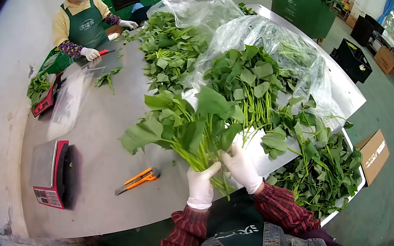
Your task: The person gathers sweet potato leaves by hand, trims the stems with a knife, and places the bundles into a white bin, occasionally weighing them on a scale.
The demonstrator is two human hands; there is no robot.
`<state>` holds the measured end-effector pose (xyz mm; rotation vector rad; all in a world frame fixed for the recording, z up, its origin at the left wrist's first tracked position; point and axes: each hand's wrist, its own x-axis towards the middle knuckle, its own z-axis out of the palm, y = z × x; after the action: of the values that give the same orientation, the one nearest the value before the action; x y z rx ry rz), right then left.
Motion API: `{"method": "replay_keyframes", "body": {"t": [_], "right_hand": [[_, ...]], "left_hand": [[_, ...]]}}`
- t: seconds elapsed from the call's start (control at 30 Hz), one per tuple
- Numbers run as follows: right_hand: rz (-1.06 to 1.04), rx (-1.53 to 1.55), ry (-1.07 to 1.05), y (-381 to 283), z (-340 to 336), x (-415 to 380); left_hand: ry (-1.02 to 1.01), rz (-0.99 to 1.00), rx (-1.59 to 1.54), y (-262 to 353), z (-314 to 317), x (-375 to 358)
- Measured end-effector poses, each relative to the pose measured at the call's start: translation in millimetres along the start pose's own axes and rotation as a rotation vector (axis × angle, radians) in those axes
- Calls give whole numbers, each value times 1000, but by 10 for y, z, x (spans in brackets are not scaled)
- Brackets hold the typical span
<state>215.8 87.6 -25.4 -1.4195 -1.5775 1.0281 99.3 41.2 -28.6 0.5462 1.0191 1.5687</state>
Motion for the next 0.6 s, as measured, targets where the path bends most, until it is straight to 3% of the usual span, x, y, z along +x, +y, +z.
{"method": "replay_keyframes", "body": {"t": [0.03, 0.1, 0.17, 0.23, 0.37, 0.5, 0.6], "right_hand": [[-4, 0, -5, -20, -11, -35], [-10, 192, 182, -152, -125, -167], [68, 615, 240, -376, -339, -379], [-91, 570, 398, -234, -505, -539], [129, 577, 480, 30, -928, -455], [60, 702, 558, 63, -1146, -427], [104, 698, 586, 25, -1225, -403]], "left_hand": [[5, 5, -1, 36, -4, 11], [82, -74, -141, 149, -19, 37], [105, -91, -253, 169, -189, 152], [171, -58, -413, 208, -244, 242], [70, -65, -413, 123, -1, 131], [21, -150, -495, 78, 208, 104], [-17, -107, -452, 96, 299, 93]]}}
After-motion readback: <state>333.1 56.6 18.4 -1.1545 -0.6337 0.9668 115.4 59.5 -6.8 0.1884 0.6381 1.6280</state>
